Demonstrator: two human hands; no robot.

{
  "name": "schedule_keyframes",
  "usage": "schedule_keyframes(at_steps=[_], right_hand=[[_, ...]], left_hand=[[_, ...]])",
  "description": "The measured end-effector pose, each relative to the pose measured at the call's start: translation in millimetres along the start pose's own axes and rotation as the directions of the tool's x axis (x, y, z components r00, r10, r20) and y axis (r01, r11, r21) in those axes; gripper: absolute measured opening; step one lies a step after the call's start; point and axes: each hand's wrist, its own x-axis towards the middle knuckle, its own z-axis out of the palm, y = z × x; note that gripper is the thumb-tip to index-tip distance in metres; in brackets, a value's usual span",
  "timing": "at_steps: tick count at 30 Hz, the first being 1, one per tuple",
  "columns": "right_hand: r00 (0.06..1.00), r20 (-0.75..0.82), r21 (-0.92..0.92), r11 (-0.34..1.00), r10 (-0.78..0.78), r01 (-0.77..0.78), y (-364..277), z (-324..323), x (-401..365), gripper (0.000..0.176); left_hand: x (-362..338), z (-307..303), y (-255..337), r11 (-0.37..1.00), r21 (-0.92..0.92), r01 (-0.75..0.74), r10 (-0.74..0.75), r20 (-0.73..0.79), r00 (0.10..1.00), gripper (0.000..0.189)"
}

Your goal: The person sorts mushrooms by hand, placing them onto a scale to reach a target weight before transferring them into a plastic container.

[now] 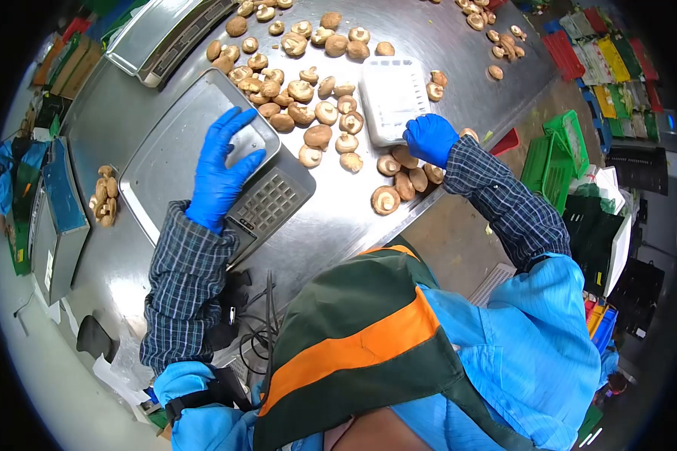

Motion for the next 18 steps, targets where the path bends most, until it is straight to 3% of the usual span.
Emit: schedule_keyframes(at_steps=[5,7,9,11,12,13,14,15,16,17,18], right_hand=[[0.992,-0.118,0.059,0.998,0.044,-0.038,4.4,4.3,1.2,0.007],[0.986,-0.143,0.097,0.993,0.086,-0.072,-1.4,-15.7,1.6,0.008],[0.934,-0.339,0.272,0.962,0.112,-0.017,-28.6,-51.6,1.8,0.008],[0.997,-0.079,0.302,0.953,-0.01,0.034,-64.8,-68.0,6.9,0.018],[0.96,-0.264,0.243,0.956,-0.098,0.164,-83.6,-63.2,4.1,0.021],[0.881,-0.433,0.16,0.946,-0.188,0.28,-99.3,-53.5,-2.2,0.025],[0.85,-0.475,0.115,0.942,-0.226,0.315,-102.3,-47.3,-14.4,0.041],[0.852,-0.471,0.115,0.942,-0.227,0.315,-99.6,-43.2,-23.6,0.041],[0.918,-0.38,0.381,0.924,0.114,0.043,-96.7,-39.2,-33.2,0.052],[0.882,-0.202,0.592,0.771,0.426,-0.237,-93.3,-32.6,-43.8,0.063],[0.83,-0.161,0.561,0.741,0.534,-0.368,-88.9,-6.8,-60.0,0.085]], left_hand=[[4.3,36.5,-1.9,0.98,-0.183,-0.085,0.107,0.114,0.988,0.051],[6.0,51.6,3.2,0.875,-0.369,0.312,-0.198,0.316,0.928,0.057],[6.5,75.5,19.0,0.839,-0.46,0.291,-0.176,0.275,0.945,0.062],[13.0,84.4,41.9,0.571,-0.534,0.624,-0.409,0.473,0.78,0.051],[18.2,93.0,34.7,0.552,-0.53,0.644,-0.399,0.51,0.762,0.049],[18.1,116.4,2.4,0.571,-0.679,0.462,-0.275,0.372,0.886,0.046],[16.2,117.2,-9.2,0.603,-0.627,0.494,-0.293,0.401,0.868,0.044],[13.1,113.0,-17.2,0.631,-0.573,0.523,-0.316,0.426,0.848,0.043],[6.1,108.3,-16.8,0.628,-0.574,0.526,-0.318,0.428,0.846,0.043],[-4.6,101.9,-14.1,0.601,-0.578,0.551,-0.353,0.427,0.833,0.043],[-15.0,95.8,-13.1,0.575,-0.581,0.576,-0.389,0.425,0.817,0.043]])
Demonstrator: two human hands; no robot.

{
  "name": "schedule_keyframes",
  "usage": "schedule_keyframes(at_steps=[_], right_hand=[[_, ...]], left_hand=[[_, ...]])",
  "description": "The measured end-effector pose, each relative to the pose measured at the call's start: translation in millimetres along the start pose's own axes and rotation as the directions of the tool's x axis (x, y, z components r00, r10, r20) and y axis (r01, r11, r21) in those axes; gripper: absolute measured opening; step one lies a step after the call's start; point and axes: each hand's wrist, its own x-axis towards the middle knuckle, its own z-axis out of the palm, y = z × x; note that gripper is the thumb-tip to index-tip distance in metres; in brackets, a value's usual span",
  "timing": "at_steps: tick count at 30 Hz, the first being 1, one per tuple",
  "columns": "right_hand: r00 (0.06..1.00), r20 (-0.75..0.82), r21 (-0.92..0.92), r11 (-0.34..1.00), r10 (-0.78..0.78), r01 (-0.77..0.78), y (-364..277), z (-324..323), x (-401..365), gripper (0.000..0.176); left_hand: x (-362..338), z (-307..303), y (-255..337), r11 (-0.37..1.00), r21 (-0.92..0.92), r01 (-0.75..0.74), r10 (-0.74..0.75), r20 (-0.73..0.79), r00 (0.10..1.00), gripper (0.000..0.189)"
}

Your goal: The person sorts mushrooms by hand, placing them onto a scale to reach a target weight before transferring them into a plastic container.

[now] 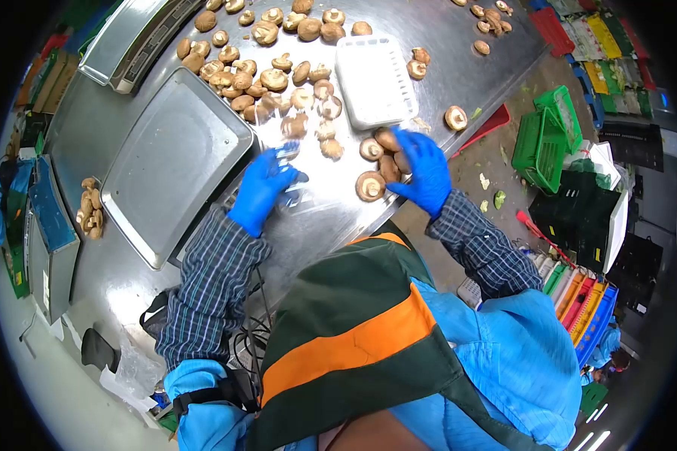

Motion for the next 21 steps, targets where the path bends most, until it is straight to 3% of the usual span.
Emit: schedule_keyframes(at_steps=[1,2,3,5,11,15,16,17,19,20,21], right_hand=[[0.992,-0.041,-0.063,0.99,0.121,-0.123,27.5,18.5,-16.4,0.107],[0.949,0.168,-0.012,0.963,0.269,-0.271,45.6,30.9,-25.4,0.132],[0.948,0.166,-0.009,0.961,0.273,-0.275,42.5,35.2,-23.0,0.132],[0.906,0.207,-0.195,0.923,0.368,-0.331,28.2,45.3,-14.0,0.132],[0.887,0.241,-0.152,0.918,0.393,-0.366,31.1,46.7,-10.9,0.129],[0.968,0.124,0.137,0.963,0.217,-0.233,30.0,58.5,-16.1,0.121],[0.986,0.007,0.171,0.971,0.167,-0.165,28.4,68.7,-15.8,0.118],[0.989,-0.008,0.19,0.971,0.15,-0.146,27.4,75.9,-13.0,0.118],[0.993,0.002,0.138,0.984,0.118,-0.117,15.9,69.4,2.5,0.099],[0.993,-0.003,0.148,0.982,0.119,-0.117,16.8,63.8,12.8,0.099],[0.995,0.036,0.214,0.972,0.096,-0.101,20.3,57.7,26.2,0.087]], left_hand=[[-5.7,-7.6,-9.9,1.0,0.003,0.005,-0.005,-0.001,1.0,0.043],[-7.3,-17.1,-26.6,0.999,-0.002,0.042,-0.042,0.005,0.999,0.043],[-8.2,-22.5,-40.9,0.997,-0.008,0.078,-0.078,0.012,0.997,0.043],[-11.4,-23.2,-55.2,0.997,0.028,0.07,-0.07,0.004,0.998,0.044],[-10.7,-11.8,-57.3,0.99,0.098,0.101,-0.1,-0.019,0.995,0.043],[-4.9,-9.0,-65.7,0.991,0.09,0.095,-0.094,-0.016,0.995,0.042],[-4.0,-6.2,-65.4,0.991,0.087,0.099,-0.097,-0.029,0.995,0.042],[-3.4,-3.7,-64.1,0.991,0.085,0.102,-0.099,-0.042,0.994,0.042],[0.3,-1.5,-69.0,0.994,0.068,0.09,-0.085,-0.071,0.994,0.042],[1.7,-2.3,-71.1,0.996,0.044,0.077,-0.072,-0.095,0.993,0.041],[1.6,-1.9,-69.5,0.995,0.053,0.081,-0.075,-0.1,0.992,0.041]])
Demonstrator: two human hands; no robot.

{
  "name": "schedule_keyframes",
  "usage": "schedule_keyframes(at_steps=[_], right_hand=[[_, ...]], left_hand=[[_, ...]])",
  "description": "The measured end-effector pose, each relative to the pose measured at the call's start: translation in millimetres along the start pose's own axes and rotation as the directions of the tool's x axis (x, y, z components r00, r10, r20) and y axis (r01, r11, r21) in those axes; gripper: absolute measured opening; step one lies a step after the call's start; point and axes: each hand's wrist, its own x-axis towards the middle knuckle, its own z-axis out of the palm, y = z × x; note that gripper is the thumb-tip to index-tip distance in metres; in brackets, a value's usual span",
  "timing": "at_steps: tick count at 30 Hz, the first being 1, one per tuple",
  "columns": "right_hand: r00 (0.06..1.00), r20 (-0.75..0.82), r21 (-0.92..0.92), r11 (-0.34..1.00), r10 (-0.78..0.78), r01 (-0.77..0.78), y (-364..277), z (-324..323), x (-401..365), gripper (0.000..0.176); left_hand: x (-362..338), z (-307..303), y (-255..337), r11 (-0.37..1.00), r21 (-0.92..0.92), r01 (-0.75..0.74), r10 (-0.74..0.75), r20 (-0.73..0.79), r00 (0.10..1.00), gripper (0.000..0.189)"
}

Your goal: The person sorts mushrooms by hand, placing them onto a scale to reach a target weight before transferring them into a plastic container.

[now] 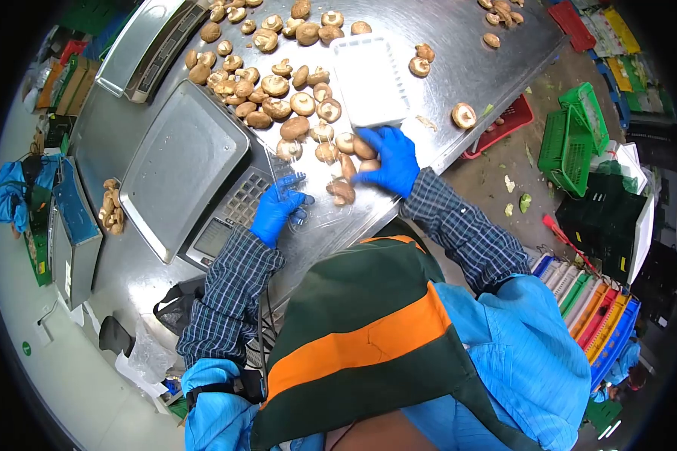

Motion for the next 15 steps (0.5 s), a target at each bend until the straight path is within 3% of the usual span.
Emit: schedule_keyframes(at_steps=[2,4,7,8,10,11,12,13,14,15], right_hand=[[0.998,0.029,0.214,0.975,0.052,-0.057,-7.0,-20.2,18.4,0.056],[0.999,-0.053,0.094,0.996,0.01,-0.005,14.3,-7.3,33.5,0.054],[0.983,-0.06,0.391,0.91,0.176,-0.139,36.5,-0.2,82.8,0.051],[0.964,-0.011,0.486,0.844,0.267,-0.228,48.4,3.9,101.0,0.065],[0.972,0.008,0.44,0.872,0.233,-0.213,39.1,-19.8,110.6,0.062],[0.965,0.074,0.507,0.824,0.251,-0.253,28.0,-28.8,103.6,0.066],[0.934,0.265,0.627,0.693,0.239,-0.355,14.1,-35.6,92.2,0.065],[0.881,0.44,0.717,0.523,0.173,-0.46,-0.7,-38.6,74.0,0.06],[0.831,0.547,0.727,0.434,0.101,-0.532,-13.0,-37.3,54.9,0.056],[0.906,0.417,0.843,0.342,0.072,-0.415,-31.3,-29.3,34.6,0.049]], left_hand=[[0.0,1.6,1.8,0.999,-0.026,-0.018,0.017,-0.014,1.0,0.041],[1.5,3.2,2.7,0.999,-0.039,-0.028,0.027,-0.022,0.999,0.041],[2.1,3.4,9.1,1.0,-0.019,-0.02,0.019,-0.014,1.0,0.041],[1.0,3.7,13.5,1.0,0.011,-0.001,0.001,0.007,1.0,0.041],[0.0,13.8,24.1,0.999,-0.004,-0.032,0.032,0.01,0.999,0.041],[1.5,21.4,29.1,0.997,-0.03,-0.069,0.069,0.013,0.997,0.041],[4.2,28.8,33.5,0.996,-0.042,-0.073,0.073,0.012,0.997,0.041],[8.0,36.8,37.5,0.997,-0.028,-0.073,0.075,0.07,0.995,0.042],[12.7,44.9,39.4,0.997,-0.015,-0.077,0.078,0.127,0.989,0.043],[17.8,53.7,39.0,0.996,-0.024,-0.083,0.085,0.156,0.984,0.043]])
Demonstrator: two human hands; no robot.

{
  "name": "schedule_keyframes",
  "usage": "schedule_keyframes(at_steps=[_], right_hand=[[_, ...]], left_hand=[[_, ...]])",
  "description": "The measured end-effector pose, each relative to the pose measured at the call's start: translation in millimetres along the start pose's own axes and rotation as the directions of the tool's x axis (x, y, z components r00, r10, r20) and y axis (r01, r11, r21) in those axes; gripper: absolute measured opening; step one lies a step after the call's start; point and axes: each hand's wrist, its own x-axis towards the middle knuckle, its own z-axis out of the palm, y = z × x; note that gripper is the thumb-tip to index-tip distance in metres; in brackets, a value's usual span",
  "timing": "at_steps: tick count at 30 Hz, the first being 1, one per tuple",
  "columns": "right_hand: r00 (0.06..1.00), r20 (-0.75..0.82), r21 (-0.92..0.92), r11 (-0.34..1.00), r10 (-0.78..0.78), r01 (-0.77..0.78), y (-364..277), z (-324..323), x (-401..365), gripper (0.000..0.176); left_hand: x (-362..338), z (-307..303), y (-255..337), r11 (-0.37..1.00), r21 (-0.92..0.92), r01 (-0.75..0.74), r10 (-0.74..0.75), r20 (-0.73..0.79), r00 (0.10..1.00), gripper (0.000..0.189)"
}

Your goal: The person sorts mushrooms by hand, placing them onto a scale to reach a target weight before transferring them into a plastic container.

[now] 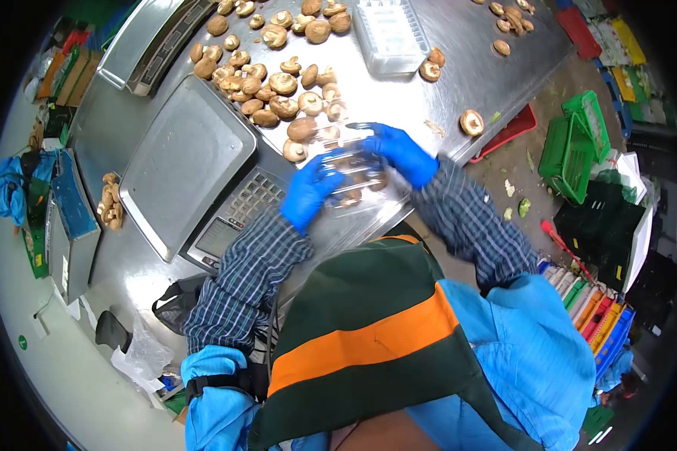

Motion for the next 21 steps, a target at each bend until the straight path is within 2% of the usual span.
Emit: schedule_keyframes(at_steps=[1,3,4,5,7,8,9,10,11,12,13,14,15,16,17,19,21], right_hand=[[0.999,-0.039,-0.021,0.999,0.035,-0.036,0.2,3.0,-9.0,0.042],[0.992,-0.127,-0.005,1.0,0.009,-0.01,-23.9,-19.5,-23.4,0.039],[0.969,-0.242,-0.109,0.994,-0.052,0.026,-32.1,-43.6,-26.7,0.039],[0.928,-0.35,-0.216,0.975,-0.128,0.053,-39.6,-74.3,-26.8,0.039],[0.785,-0.489,-0.533,0.843,-0.379,0.075,-32.5,-134.5,-32.8,0.041],[0.787,-0.486,-0.539,0.839,-0.379,0.071,-24.4,-142.4,-37.2,0.041],[0.789,-0.458,-0.736,0.673,-0.409,-0.079,-15.4,-147.6,-41.7,0.041],[0.797,-0.421,-0.87,0.443,-0.434,-0.218,-5.0,-150.8,-43.5,0.041],[0.83,-0.456,-0.792,0.571,-0.322,-0.214,12.4,-144.5,-45.0,0.04],[0.858,-0.475,-0.691,0.687,-0.197,-0.225,36.7,-131.0,-47.4,0.039],[0.837,-0.41,-0.808,0.571,-0.362,-0.149,63.9,-118.0,-47.0,0.042],[0.813,-0.531,-0.646,0.734,-0.237,-0.208,54.7,-72.5,-47.0,0.045],[0.808,-0.502,-0.633,0.767,-0.309,-0.1,77.3,-65.7,-43.1,0.046],[0.807,-0.491,-0.528,0.849,-0.328,0.024,78.2,-49.1,-34.3,0.047],[0.814,-0.566,-0.172,0.985,-0.128,0.036,80.1,-38.8,-23.2,0.041],[0.839,-0.543,-0.004,0.999,-0.044,0.049,82.0,-28.6,12.3,0.038],[0.848,-0.529,0.133,0.987,-0.005,0.088,79.3,-14.2,48.7,0.042]], left_hand=[[1.9,6.7,-4.7,1.0,-0.02,-0.009,0.01,0.012,1.0,0.054],[-9.1,14.4,-15.3,0.927,0.304,-0.218,0.225,0.01,0.974,0.071],[-17.4,9.2,-24.0,0.768,0.552,-0.325,0.356,0.055,0.933,0.097],[-22.2,3.9,-32.7,0.769,0.551,-0.325,0.355,0.055,0.933,0.097],[-28.3,-4.5,-54.2,0.437,0.86,-0.263,0.468,0.032,0.883,0.115],[-24.2,-8.3,-63.9,0.467,0.857,-0.216,0.394,0.017,0.919,0.125],[-18.5,-8.7,-69.1,0.475,0.852,-0.221,0.402,0.013,0.916,0.125],[-10.8,-6.4,-72.7,0.44,0.871,-0.218,0.427,0.011,0.904,0.125],[-4.7,-2.4,-75.3,0.407,0.889,-0.21,0.447,0.006,0.894,0.125],[2.5,1.0,-75.7,0.457,0.864,-0.21,0.469,-0.034,0.883,0.13],[10.3,2.6,-75.8,0.465,0.861,-0.208,0.47,-0.041,0.882,0.13],[19.6,3.3,-75.4,0.488,0.837,-0.246,0.545,-0.073,0.835,0.132],[27.2,2.8,-75.7,0.507,0.814,-0.285,0.612,-0.107,0.784,0.134],[33.3,1.8,-73.4,0.61,0.721,-0.33,0.612,-0.164,0.774,0.134],[40.0,-1.2,-70.0,0.61,0.721,-0.329,0.611,-0.165,0.774,0.134],[52.8,-11.2,-51.0,0.713,0.544,-0.444,0.605,-0.155,0.781,0.132],[73.2,-26.7,-52.6,0.738,0.507,-0.446,0.591,-0.166,0.789,0.133]])
